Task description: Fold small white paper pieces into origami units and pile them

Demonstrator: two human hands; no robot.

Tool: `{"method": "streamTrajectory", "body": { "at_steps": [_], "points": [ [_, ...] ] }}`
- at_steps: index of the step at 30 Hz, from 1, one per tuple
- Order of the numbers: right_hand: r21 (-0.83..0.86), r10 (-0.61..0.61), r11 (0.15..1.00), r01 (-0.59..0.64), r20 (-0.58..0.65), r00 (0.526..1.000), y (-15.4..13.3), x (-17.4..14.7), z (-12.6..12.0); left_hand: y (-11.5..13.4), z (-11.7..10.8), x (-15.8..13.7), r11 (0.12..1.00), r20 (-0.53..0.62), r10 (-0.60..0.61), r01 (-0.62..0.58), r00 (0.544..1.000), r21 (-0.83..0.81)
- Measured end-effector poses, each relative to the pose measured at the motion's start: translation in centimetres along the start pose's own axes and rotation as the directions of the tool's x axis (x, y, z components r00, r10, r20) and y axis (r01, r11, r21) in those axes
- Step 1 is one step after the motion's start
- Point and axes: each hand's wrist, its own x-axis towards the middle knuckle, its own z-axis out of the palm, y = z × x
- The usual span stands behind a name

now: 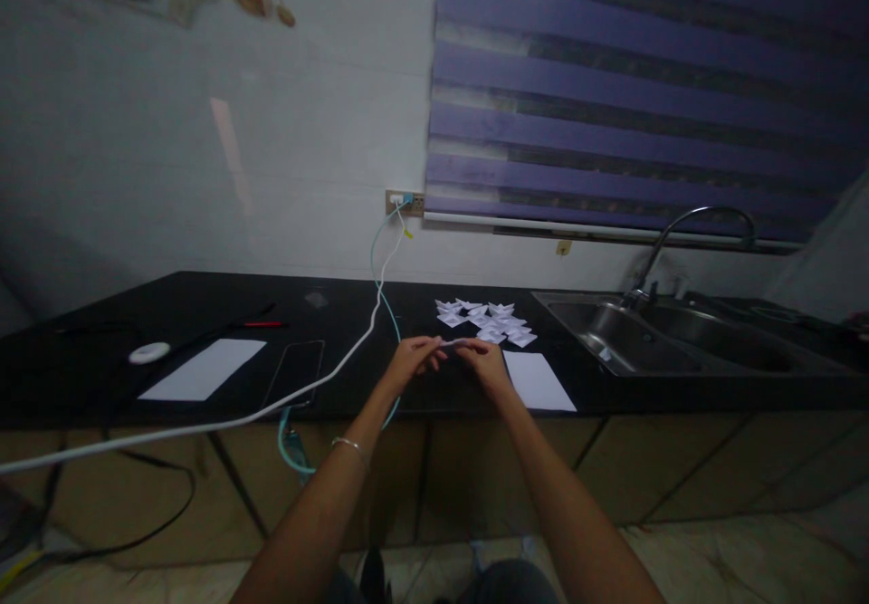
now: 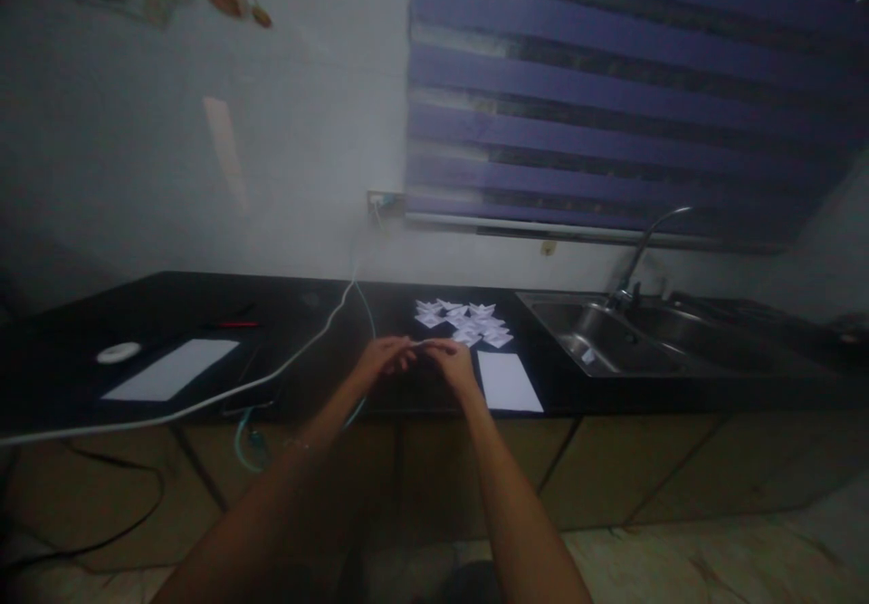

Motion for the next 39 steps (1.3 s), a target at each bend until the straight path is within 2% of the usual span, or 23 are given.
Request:
{"method": "streamTrajectory", "body": {
  "at_steps": [2, 5, 8, 10, 13, 16, 21, 27, 32, 39],
  "points": [
    [0.002, 0.035, 0.999, -0.035, 0.019, 0.999, 0.1, 0.0, 0.0, 0.0, -0.1, 0.0, 1.0, -0.019, -0.004, 0.003, 1.0, -0.008],
    [0.095, 0.078, 0.992, -0.085, 0.067, 0.995, 0.1, 0.1, -0.1, -0.3, -0.1, 0.1, 1.0, -0.034, 0.003, -0.003, 0.999, 0.015],
    [0.206, 0.086, 0.972, -0.111, 0.126, 0.988, -0.2, 0.2, -0.1, -0.9, -0.1, 0.4, 1.0, -0.026, 0.024, -0.024, 0.999, -0.001],
    [0.227, 0.088, 0.967, -0.113, 0.117, 0.989, -0.4, 0.1, -0.1, -1.3, -0.1, 0.5, 0.999, -0.024, 0.025, -0.025, 0.999, -0.022],
    [0.196, 0.088, 0.975, -0.108, 0.107, 0.99, -0.5, -0.1, 0.0, -1.6, 0.0, 0.6, 1.0, 0.007, 0.023, -0.023, 1.0, 0.01],
    [0.116, 0.028, 0.992, -0.044, 0.131, 0.991, -0.3, -0.2, 0.1, -1.5, 0.0, 0.5, 0.997, 0.044, 0.055, -0.058, 0.998, 0.058],
    [0.043, -0.019, 0.999, 0.017, 0.058, 0.998, 0.1, 0.0, 0.0, -1.0, -0.1, 0.2, 0.998, 0.028, 0.053, -0.054, 0.998, 0.028],
    [0.037, -0.021, 0.999, 0.019, 0.036, 0.999, -0.3, -0.1, -0.1, -0.7, -0.2, 0.2, 1.0, 0.007, 0.023, -0.022, 1.0, -0.002],
    [0.094, -0.022, 0.995, 0.014, 0.09, 0.996, -0.3, -0.2, -0.1, -0.4, -0.1, 0.1, 1.0, -0.019, 0.003, -0.003, 1.0, -0.017],
    [0.064, -0.118, 0.992, 0.111, 0.116, 0.986, -0.8, -0.2, 0.0, 0.1, 0.1, -0.2, 0.999, -0.013, 0.023, -0.022, 1.0, 0.027]
  ]
}}
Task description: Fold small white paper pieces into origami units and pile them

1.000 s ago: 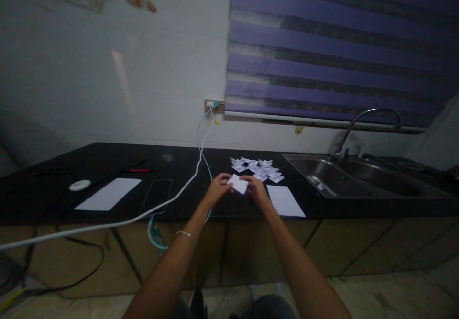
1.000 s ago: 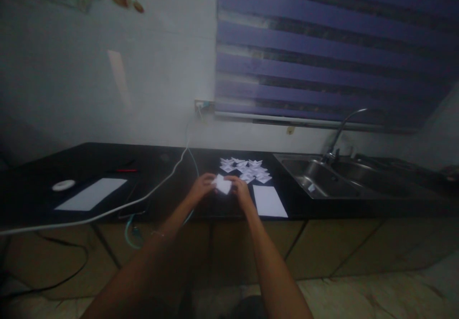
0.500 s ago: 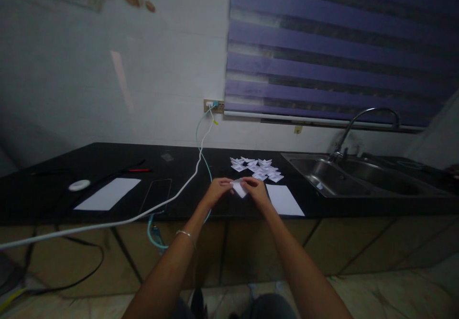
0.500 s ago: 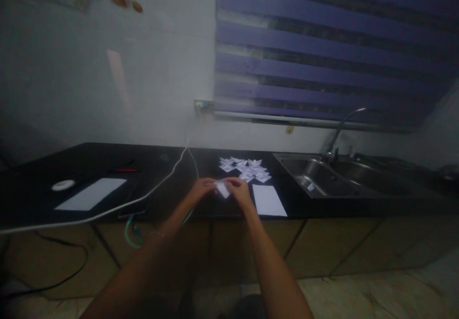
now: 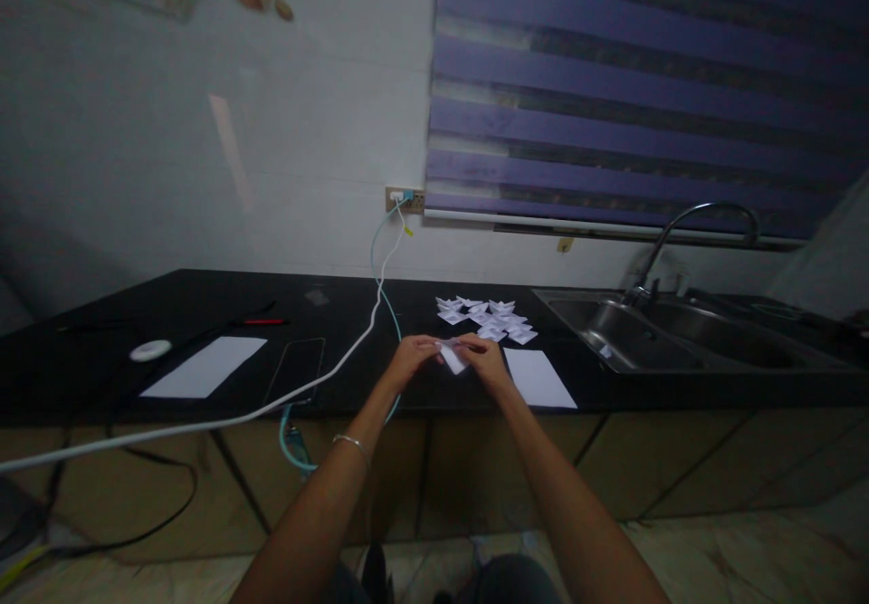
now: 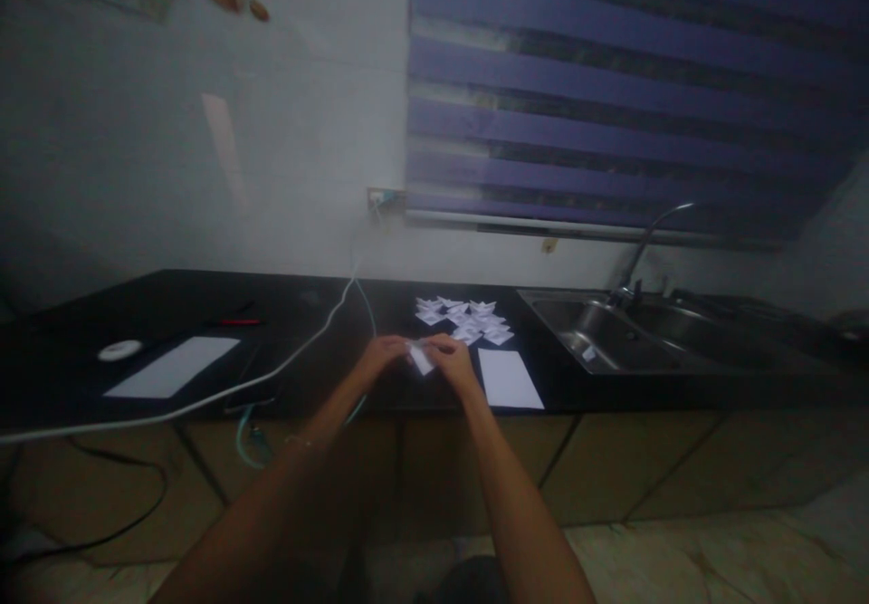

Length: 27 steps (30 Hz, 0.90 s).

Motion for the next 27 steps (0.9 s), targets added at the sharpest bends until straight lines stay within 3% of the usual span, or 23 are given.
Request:
{"method": "streamTrajectory", "body": {
  "at_steps": [15, 22, 27],
  "points": [
    [-0.017, -0.067, 0.998, 0.068, 0.071, 0.995, 0.5, 0.0, 0.0, -0.5, -0.4, 0.4, 0.995, -0.053, -0.096, 0.098, 0.994, 0.027],
    [-0.016, -0.057, 0.998, 0.057, 0.018, 0.998, 0.3, 0.1, 0.0, -0.9, -0.3, 0.7, 0.978, 0.144, 0.081, -0.107, 0.986, 0.181],
    [-0.033, -0.084, 0.996, 0.085, 0.033, 0.996, 0.0, 0.1, 0.2, -1.2, -0.1, 0.8, 0.991, 0.123, 0.069, -0.082, 0.99, 0.105]
  ]
}}
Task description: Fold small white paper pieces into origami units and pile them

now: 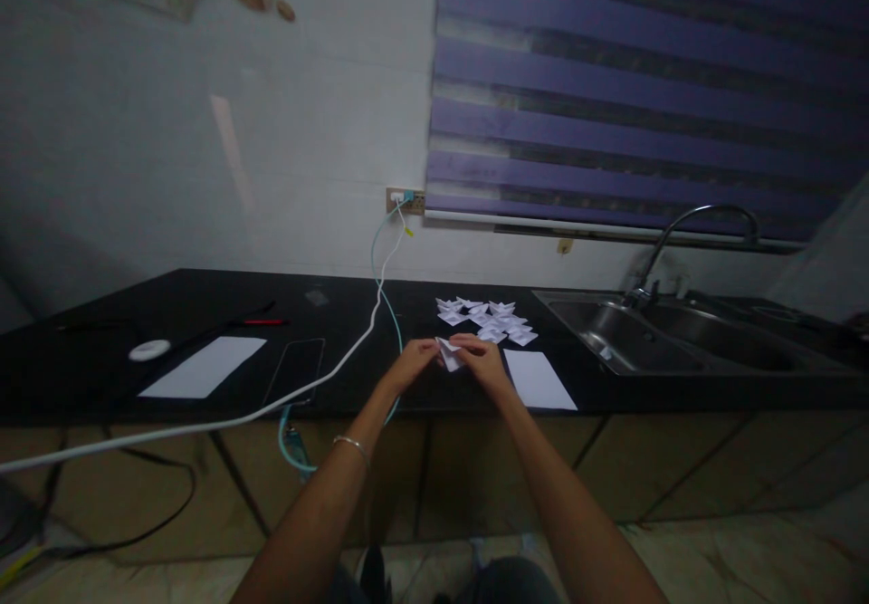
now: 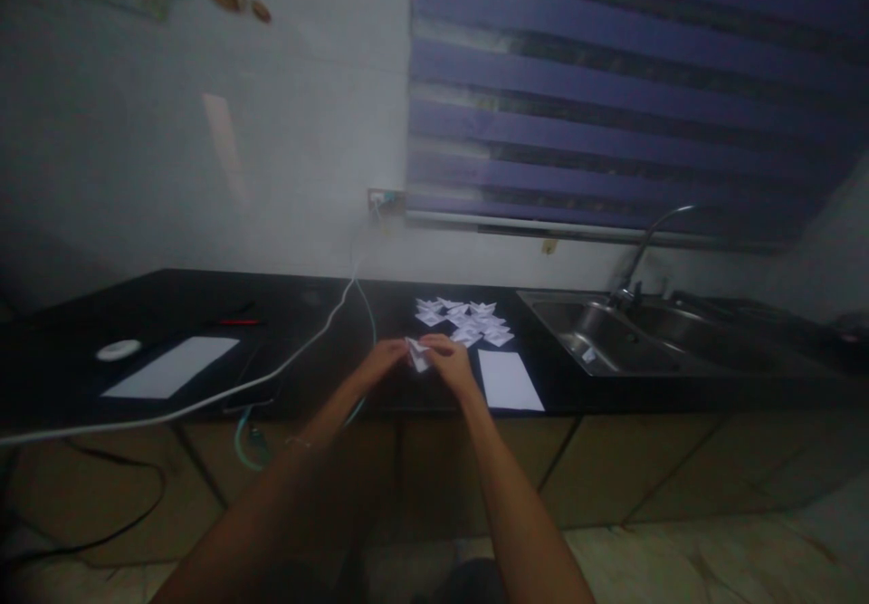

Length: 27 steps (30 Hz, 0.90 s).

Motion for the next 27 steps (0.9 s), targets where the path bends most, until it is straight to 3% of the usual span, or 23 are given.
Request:
{"method": "streamTrajectory", "body": {
  "at_steps": [5, 11, 22, 27],
  "points": [
    [-0.166, -0.069, 0.983, 0.073, 0.029, 0.997, -0.5, -0.2, 0.4, -0.4, -0.1, 0.1, 0.999, -0.032, -0.037, 0.036, 0.999, -0.031],
    [-0.359, -0.182, 0.907, 0.219, 0.133, 0.974, -0.8, -0.7, 0.8, 0.1, -0.1, -0.3, 0.993, -0.072, -0.122, 0.121, 0.99, -0.017],
    [-0.355, -0.181, 0.907, 0.227, 0.157, 0.971, -0.8, -0.9, 0.9, -1.3, -0.2, 0.1, 0.983, -0.114, -0.174, 0.165, 0.978, -0.079],
    [-0.375, -0.162, 0.902, 0.213, 0.163, 0.973, -1.3, -0.9, 1.0, -1.0, -0.2, 0.0, 0.993, -0.084, -0.107, 0.102, 0.991, -0.062]
  ]
}}
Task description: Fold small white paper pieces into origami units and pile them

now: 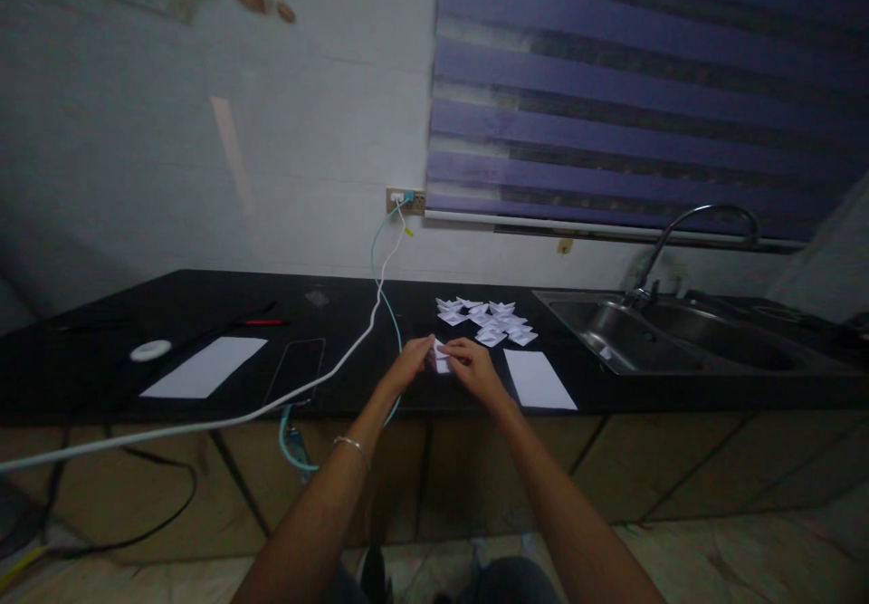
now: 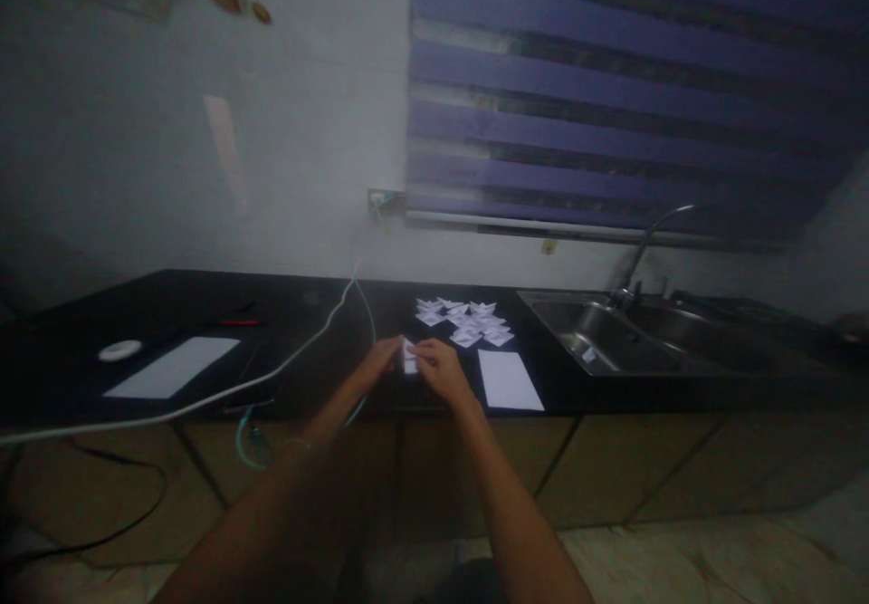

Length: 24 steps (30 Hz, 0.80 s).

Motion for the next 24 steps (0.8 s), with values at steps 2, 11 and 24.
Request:
{"method": "streamTrajectory", "body": {
  "at_steps": [2, 11, 24],
  "points": [
    [-0.008, -0.002, 1.0, 0.002, 0.012, 1.0, -0.21, -0.03, -0.02, 0.23, 0.06, -0.04, 0.996, 0.01, 0.064, -0.064, 0.998, 0.054],
    [-0.109, -0.066, 0.992, 0.07, 0.035, 0.997, -0.31, -0.2, -0.03, -0.13, 0.05, 0.36, 0.981, 0.025, 0.137, -0.139, 0.99, 0.138],
    [-0.214, -0.159, 0.96, 0.179, 0.108, 0.981, -0.66, -0.48, 0.14, 0.08, -0.08, -0.08, 0.957, 0.052, 0.204, -0.211, 0.978, 0.2]
  ]
}}
